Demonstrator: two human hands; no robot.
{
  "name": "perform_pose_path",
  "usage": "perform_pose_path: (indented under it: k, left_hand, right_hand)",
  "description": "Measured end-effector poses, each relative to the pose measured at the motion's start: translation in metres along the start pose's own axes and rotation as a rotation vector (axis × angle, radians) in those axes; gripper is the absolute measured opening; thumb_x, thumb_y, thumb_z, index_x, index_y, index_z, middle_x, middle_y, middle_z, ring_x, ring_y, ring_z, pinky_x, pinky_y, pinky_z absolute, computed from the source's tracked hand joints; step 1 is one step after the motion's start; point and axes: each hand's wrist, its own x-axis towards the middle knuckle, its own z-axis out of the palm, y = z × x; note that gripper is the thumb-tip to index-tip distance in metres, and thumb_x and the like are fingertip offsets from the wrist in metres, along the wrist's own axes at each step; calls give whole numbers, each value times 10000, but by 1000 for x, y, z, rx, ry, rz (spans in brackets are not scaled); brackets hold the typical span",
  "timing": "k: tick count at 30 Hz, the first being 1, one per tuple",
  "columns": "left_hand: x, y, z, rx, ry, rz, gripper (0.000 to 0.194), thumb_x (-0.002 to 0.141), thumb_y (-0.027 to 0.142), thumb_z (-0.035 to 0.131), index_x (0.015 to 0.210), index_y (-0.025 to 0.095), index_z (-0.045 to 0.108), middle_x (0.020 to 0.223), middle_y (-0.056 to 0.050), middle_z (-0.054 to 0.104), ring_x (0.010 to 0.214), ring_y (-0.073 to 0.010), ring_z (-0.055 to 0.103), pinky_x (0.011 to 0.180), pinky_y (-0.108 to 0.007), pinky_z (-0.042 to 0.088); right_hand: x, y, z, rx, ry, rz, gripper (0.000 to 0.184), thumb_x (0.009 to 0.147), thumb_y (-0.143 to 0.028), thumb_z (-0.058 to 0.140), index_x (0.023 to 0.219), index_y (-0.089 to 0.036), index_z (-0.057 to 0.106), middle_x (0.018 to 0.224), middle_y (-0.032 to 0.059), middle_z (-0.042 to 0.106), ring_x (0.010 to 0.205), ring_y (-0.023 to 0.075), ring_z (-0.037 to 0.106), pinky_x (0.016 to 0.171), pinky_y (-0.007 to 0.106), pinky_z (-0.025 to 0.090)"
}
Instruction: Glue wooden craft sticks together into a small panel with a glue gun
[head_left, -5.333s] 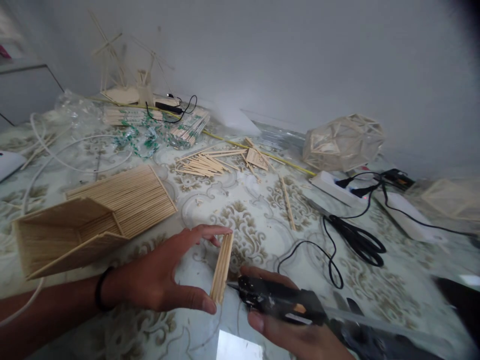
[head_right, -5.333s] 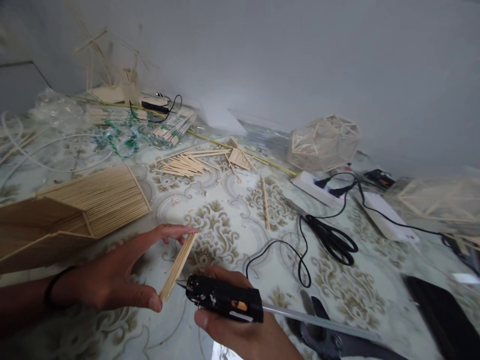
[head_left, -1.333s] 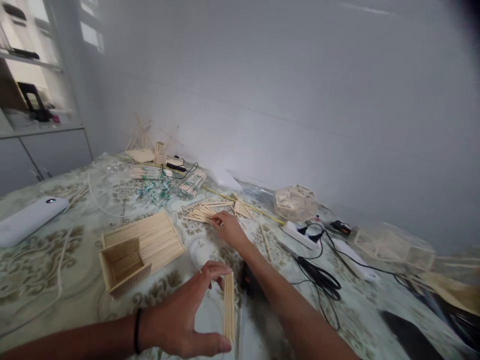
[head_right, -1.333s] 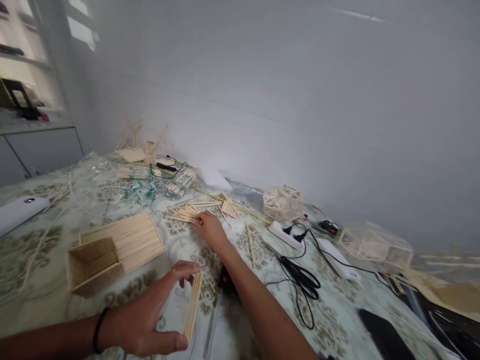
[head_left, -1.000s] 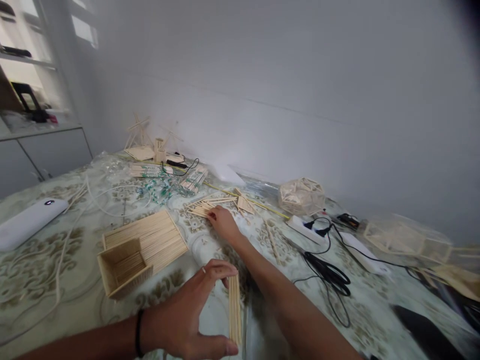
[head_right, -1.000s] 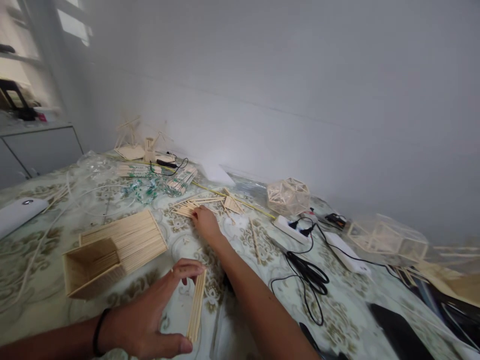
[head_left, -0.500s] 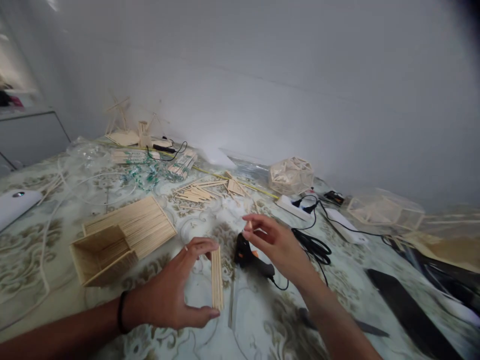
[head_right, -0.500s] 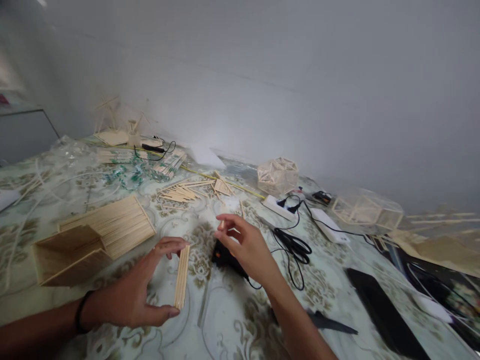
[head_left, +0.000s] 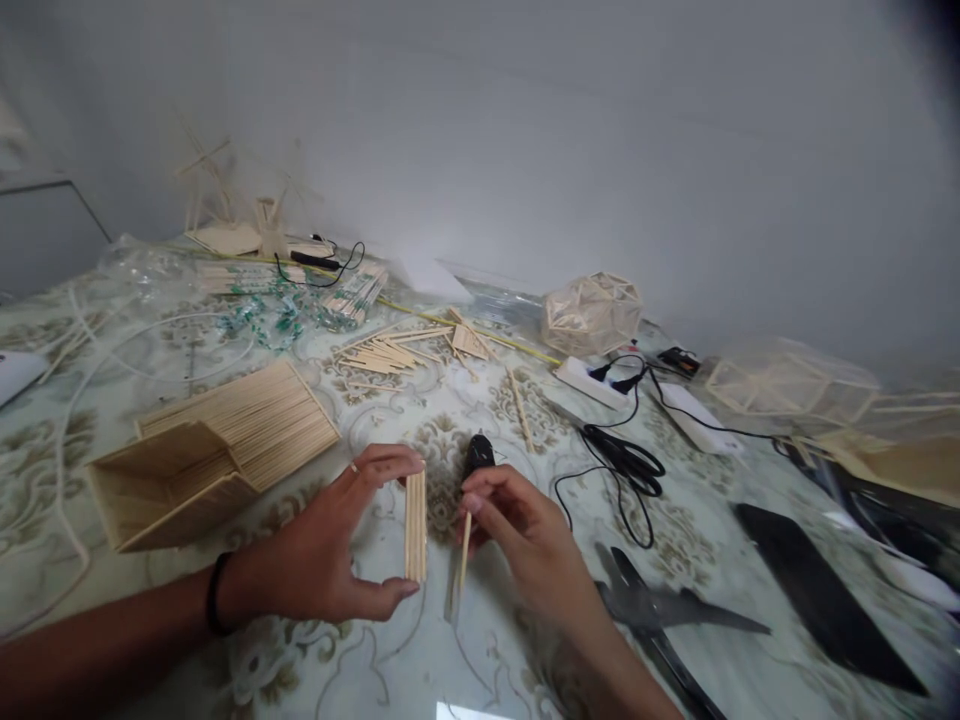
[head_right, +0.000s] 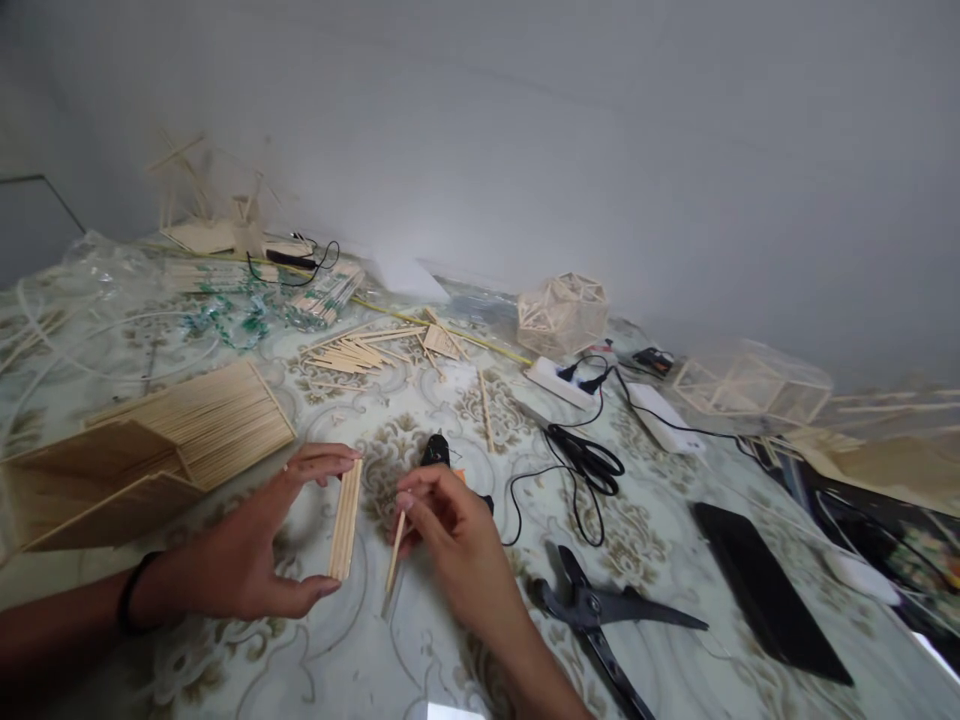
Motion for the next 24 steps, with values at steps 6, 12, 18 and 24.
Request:
perform_pose_path:
  k: [6, 12, 18, 24]
  left_hand:
    - [3, 1, 0, 32, 16, -8, 941, 839, 208, 866, 1614, 333, 347, 1613, -151, 535, 1535, -401, 545, 1292, -628, 485]
    - [4, 1, 2, 44, 27, -13, 935, 838, 227, 862, 1604, 345, 339, 1587, -137, 542, 1517, -393, 554, 1276, -630, 501]
    - [3, -2, 3, 33, 48, 30, 951, 830, 229, 868, 1623, 313, 349, 1579, -148, 551, 1504, -385, 566, 1272, -603, 521]
    - [2, 0, 2, -10, 34, 35, 952, 836, 249, 849, 1645, 317, 352, 1586, -150, 556, 1500, -405, 572, 1263, -652, 522]
  right_hand:
    - [-1, 0, -7, 174, 25, -17, 710, 606, -366, 1114, 1174, -304, 694, 954, -14, 692, 896, 212, 696, 702, 292, 636]
    - [-10, 4, -6, 233, -62, -6, 955, 543, -316, 1160, 1346, -374, 645, 1005, -32, 686, 879, 191, 693, 737, 299, 651]
    - [-18, 6, -9, 64, -66, -57, 887, 718, -413, 1084, 1459, -419, 597, 1135, -14, 679, 912, 184, 715, 849, 354, 653]
    - [-22, 2, -13, -371, -121, -298, 988, 750, -303, 1067, 1555, -536, 543, 1546, 30, 577, 1306, 281, 690, 1058, 435, 657]
